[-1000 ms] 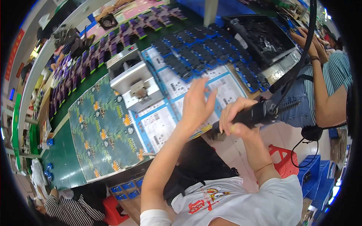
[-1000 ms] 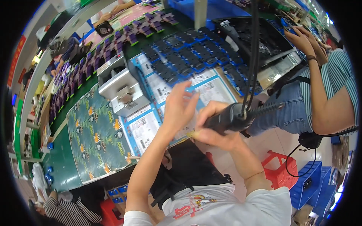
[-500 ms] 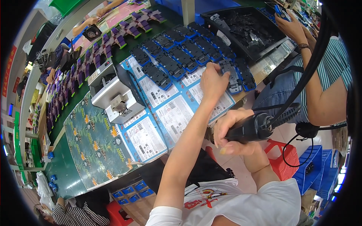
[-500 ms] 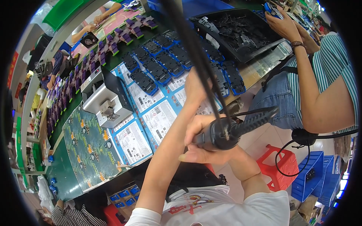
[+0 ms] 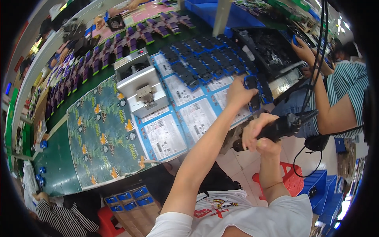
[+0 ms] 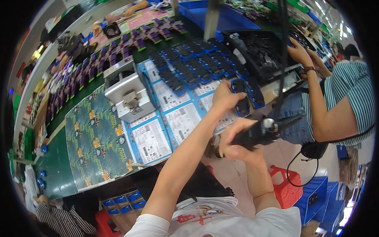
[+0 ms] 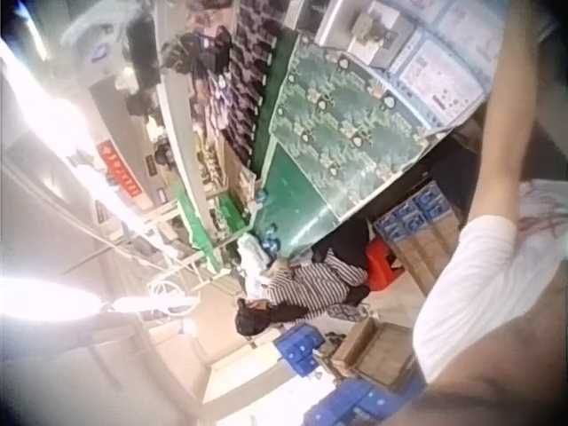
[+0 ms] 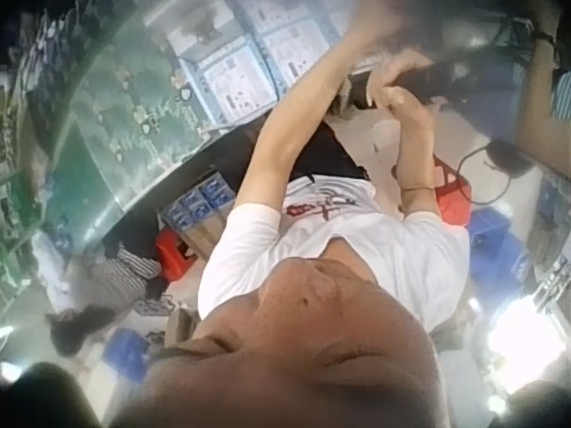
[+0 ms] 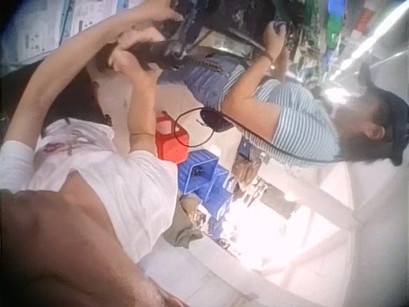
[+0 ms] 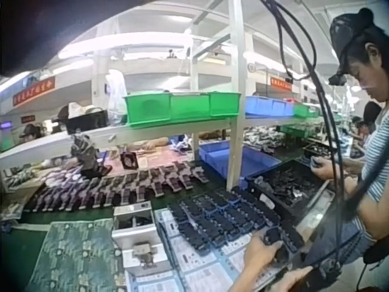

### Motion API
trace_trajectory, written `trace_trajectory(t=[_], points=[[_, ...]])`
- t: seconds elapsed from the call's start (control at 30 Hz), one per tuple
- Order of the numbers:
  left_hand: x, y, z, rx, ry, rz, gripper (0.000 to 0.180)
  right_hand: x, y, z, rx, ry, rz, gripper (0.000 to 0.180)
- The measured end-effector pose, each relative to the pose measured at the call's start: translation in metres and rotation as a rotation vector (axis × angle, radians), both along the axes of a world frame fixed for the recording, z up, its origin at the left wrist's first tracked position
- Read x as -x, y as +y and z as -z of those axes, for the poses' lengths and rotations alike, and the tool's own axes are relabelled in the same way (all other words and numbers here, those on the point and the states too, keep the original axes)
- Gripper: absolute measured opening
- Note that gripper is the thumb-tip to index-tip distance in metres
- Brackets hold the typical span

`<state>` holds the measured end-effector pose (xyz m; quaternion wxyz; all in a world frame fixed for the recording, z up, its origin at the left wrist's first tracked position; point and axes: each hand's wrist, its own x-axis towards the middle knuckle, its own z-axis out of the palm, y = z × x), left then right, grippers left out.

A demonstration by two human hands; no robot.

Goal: The person assembles toy cars by driving screws into their undersides using an electric screwdriver, then attaching wheels onto them by hand.

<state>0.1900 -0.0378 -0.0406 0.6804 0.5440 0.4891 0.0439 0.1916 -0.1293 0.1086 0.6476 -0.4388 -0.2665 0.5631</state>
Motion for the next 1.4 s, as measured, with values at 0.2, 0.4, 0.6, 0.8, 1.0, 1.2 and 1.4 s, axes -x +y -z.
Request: trace_trajectory(t=[0.2,0.4,0.6,0.8,1.0,1.2,1.4], points=[[0.106,0.001,-0.051,0.168,-0.505,-0.459,0.034,-0.033,0.018,-0.020,-0.144,-0.119,0.063,0.031],[0.219,0.011,-0.068,0.334,-0.513,-0.922,0.033,-0.007,0.117,0.002,-0.311,-0.189,0.076,0.012],[0.222,-0.007,-0.049,0.393,-0.482,-0.861,0.028,0.032,0.173,0.039,-0.236,-0.410,0.200,0.014],[0.210,0.002,-0.051,0.410,-0.487,-0.790,0.023,0.029,0.184,0.046,-0.245,-0.590,0.217,0.018],[0.194,-0.001,-0.045,0.459,-0.523,-0.808,0.020,0.011,0.183,0.032,0.046,-0.518,0.158,0.024],[0.183,-0.002,-0.037,0.391,-0.520,-0.714,0.020,0.001,0.142,0.011,-0.094,-0.141,0.273,0.018],[0.184,-0.006,-0.042,0.347,-0.512,-0.716,0.026,0.024,0.129,0.001,-0.228,-0.064,0.165,0.019]])
